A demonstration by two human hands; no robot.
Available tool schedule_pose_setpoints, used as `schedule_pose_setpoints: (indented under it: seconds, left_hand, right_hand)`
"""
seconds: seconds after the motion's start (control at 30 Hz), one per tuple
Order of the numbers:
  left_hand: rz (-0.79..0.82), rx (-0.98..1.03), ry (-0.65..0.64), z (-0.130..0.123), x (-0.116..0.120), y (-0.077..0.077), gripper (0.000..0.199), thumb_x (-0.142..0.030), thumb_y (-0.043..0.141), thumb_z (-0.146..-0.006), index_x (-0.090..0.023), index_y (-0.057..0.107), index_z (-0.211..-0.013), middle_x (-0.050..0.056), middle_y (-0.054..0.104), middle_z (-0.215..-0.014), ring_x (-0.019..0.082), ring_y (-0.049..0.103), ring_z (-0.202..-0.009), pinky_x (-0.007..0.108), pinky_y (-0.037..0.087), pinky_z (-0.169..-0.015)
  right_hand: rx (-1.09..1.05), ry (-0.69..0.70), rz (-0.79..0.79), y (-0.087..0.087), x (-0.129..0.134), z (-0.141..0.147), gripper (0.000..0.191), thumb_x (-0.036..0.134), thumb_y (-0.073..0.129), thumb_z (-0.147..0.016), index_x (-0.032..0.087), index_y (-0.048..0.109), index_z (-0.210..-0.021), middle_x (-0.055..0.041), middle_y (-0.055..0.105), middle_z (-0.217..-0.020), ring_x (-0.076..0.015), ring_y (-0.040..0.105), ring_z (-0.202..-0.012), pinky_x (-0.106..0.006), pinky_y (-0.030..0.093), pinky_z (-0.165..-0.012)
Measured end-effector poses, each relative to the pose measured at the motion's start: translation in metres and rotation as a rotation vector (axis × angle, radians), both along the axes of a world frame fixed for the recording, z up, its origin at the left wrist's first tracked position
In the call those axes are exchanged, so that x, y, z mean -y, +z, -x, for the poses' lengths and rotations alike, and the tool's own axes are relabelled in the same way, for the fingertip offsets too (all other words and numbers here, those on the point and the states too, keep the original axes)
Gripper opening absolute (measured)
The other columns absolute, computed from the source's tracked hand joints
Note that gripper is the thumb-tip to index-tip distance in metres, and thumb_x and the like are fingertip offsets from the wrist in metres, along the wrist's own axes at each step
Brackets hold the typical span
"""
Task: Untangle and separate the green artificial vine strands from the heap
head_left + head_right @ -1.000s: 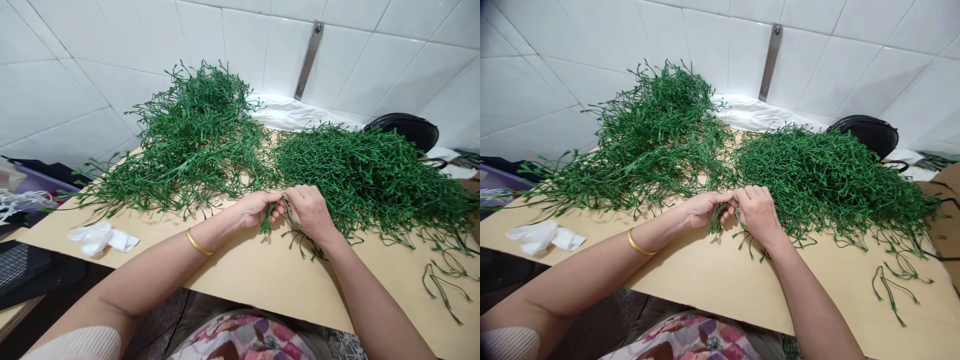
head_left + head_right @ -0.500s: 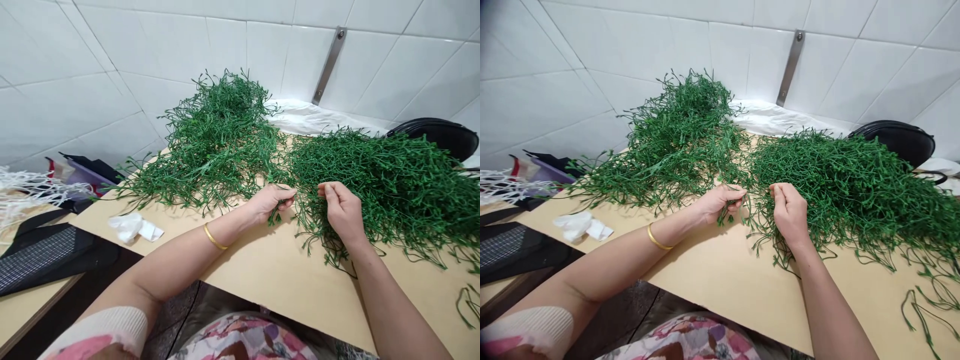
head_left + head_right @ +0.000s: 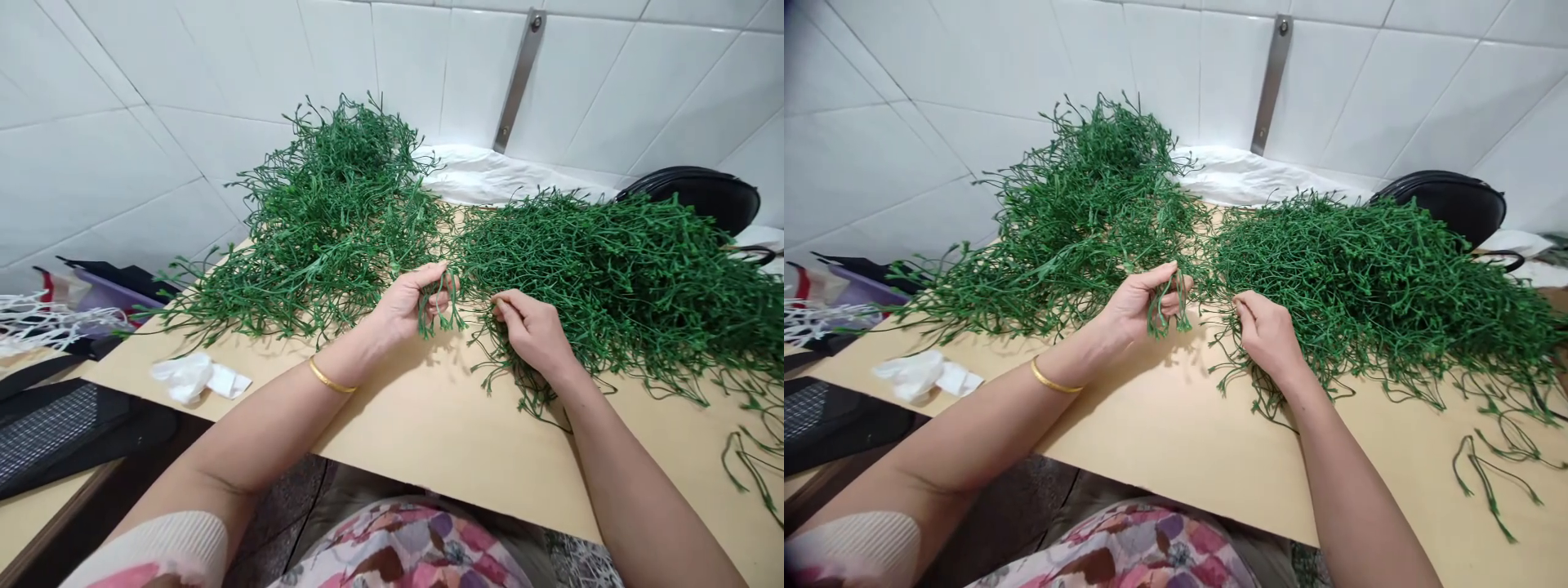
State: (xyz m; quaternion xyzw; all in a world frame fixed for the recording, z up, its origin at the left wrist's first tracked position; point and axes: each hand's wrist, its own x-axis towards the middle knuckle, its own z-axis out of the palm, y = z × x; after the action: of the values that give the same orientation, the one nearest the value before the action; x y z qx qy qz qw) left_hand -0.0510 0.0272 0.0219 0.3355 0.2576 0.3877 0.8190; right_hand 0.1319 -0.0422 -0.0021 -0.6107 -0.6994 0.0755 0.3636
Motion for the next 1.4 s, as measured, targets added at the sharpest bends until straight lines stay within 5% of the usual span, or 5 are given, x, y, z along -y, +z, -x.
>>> schedule_pose_setpoints:
  seconds: [0.2,0.4,0.63,1.07,1.4]
  left_hand:
    - [-0.019,-0.087,-0.021,-0.010,0.009,-0.013,0.023,-0.020,0.065,-0.067,-0.015,0.043,-0.062,-0.005,0.045,-0.052,0.001,0.031,-0.036,0.014,0.020,-0.036]
    - [-0.078,-0.142,0.011,-0.015,0.016,-0.018,0.018,-0.018,0.064,-0.067,-0.016,0.046,-0.065,-0.006,0.039,-0.048,0.002,0.032,-0.037,0.015,0.020,-0.038]
    - [-0.153,-0.180,0.043,-0.017,0.024,-0.019,0.017,-0.016,0.064,-0.068,-0.015,0.048,-0.064,-0.007,0.037,-0.042,0.003,0.032,-0.037,0.015,0.018,-0.039]
    - [-0.243,-0.213,0.017,-0.019,0.025,-0.022,0.018,-0.024,0.061,-0.072,-0.015,0.046,-0.068,-0.005,0.046,-0.049,0.004,0.039,-0.040,0.017,0.026,-0.041]
    - [-0.302,-0.395,-0.038,-0.017,0.024,-0.017,0.023,-0.028,0.060,-0.071,-0.014,0.047,-0.059,-0.005,0.042,-0.045,0.003,0.032,-0.040,0.018,0.020,-0.041]
  right_hand:
    - [-0.248,0.027,-0.130,0.015,0.014,0.016,0.019,0.028,0.045,-0.085,0.019,0.061,-0.083,-0.0044,0.061,-0.077,-0.0145,0.057,-0.067,-0.027,0.045,-0.063]
    - [-0.221,0.121,-0.044,0.010,0.014,0.032,0.018,0.030,0.050,-0.082,0.018,0.062,-0.088,-0.0047,0.063,-0.083,-0.0142,0.056,-0.069,-0.027,0.044,-0.062]
    - [-0.411,0.205,0.120,-0.004,0.005,0.033,0.024,0.027,0.049,-0.081,0.018,0.060,-0.100,-0.0065,0.064,-0.098,-0.0169,0.059,-0.088,-0.032,0.046,-0.080]
    - [-0.201,-0.009,-0.036,-0.004,0.008,0.043,0.020,0.018,0.040,-0.084,0.017,0.057,-0.092,-0.0062,0.057,-0.086,-0.0166,0.053,-0.080,-0.030,0.042,-0.073]
    - [-0.163,0.047,0.004,-0.002,0.008,0.039,0.015,0.016,0.041,-0.082,0.017,0.055,-0.087,-0.0033,0.056,-0.079,-0.0145,0.051,-0.073,-0.026,0.040,-0.068]
